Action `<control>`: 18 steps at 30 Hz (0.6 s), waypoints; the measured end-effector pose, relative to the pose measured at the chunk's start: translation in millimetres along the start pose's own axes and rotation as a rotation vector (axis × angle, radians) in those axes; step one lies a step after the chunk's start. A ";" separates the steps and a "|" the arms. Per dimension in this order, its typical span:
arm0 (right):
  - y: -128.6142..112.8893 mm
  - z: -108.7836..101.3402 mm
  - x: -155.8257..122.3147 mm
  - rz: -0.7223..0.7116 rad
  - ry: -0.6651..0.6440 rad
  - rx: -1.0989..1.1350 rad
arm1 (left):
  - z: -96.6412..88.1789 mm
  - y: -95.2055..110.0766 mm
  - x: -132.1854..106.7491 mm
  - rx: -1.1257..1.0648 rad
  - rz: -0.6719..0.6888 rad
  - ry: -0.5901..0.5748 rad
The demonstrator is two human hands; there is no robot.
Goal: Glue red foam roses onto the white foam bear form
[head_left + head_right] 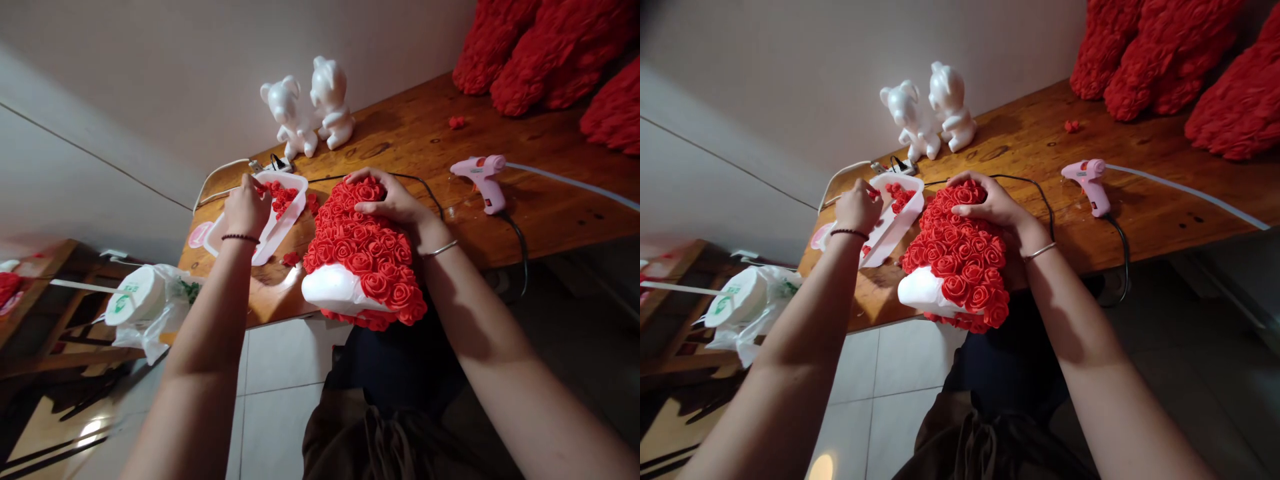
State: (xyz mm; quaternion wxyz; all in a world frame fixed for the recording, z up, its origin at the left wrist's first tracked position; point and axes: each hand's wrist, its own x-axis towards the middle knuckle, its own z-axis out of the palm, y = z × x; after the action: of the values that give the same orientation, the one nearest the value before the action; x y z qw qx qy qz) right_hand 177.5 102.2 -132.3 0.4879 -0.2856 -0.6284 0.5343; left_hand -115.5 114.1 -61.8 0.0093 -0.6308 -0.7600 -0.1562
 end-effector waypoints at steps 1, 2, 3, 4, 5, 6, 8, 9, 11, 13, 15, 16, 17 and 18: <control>0.1 -0.4 0.3 0.002 0.000 -0.009 | -5.3 7.4 -11.3 -0.015 0.023 0.054; 0.0 -0.7 0.4 0.007 -0.001 -0.020 | -12.1 15.5 -27.6 -0.065 0.080 0.104; -0.2 -0.9 0.4 0.011 -0.001 -0.031 | -20.2 24.0 -48.6 -0.172 0.152 0.117; -0.5 -1.0 0.2 0.014 -0.001 -0.040 | -29.1 32.6 -72.7 -0.283 0.200 0.105; -0.9 -0.9 0.0 0.015 -0.002 -0.047 | -38.0 40.8 -98.4 -0.378 0.248 0.088; -1.2 -0.7 -0.3 0.014 0.000 -0.051 | -46.3 48.1 -123.7 -0.463 0.289 0.106; -1.7 -0.1 -1.0 0.013 0.007 -0.053 | -58.7 58.6 -166.2 -0.599 0.375 0.165; -1.8 0.1 -1.3 0.014 0.011 -0.053 | -62.2 61.6 -181.3 -0.639 0.439 0.147; -1.6 0.4 -1.7 0.012 0.018 -0.052 | -64.3 64.0 -198.0 -0.658 0.535 0.091; -0.8 0.3 -1.9 0.002 0.018 -0.044 | -62.6 63.9 -201.4 -0.628 0.594 0.040; 0.2 0.0 -1.8 -0.012 0.011 -0.027 | -60.3 63.6 -199.5 -0.589 0.622 0.039; 0.6 -0.1 -1.6 -0.017 0.007 -0.019 | -59.5 63.6 -198.5 -0.571 0.627 0.047; 1.0 -0.2 -1.4 -0.018 0.002 -0.015 | -59.0 63.8 -198.1 -0.555 0.628 0.056; 1.2 -0.3 -1.0 -0.015 -0.002 -0.016 | -58.5 64.0 -198.4 -0.543 0.626 0.065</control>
State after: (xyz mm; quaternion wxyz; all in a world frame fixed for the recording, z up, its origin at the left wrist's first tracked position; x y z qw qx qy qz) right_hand 178.0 101.8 -133.8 0.4889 -0.2840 -0.6355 0.5258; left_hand -24.2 -80.2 -33.6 -0.0863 -0.8058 -0.4619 -0.3605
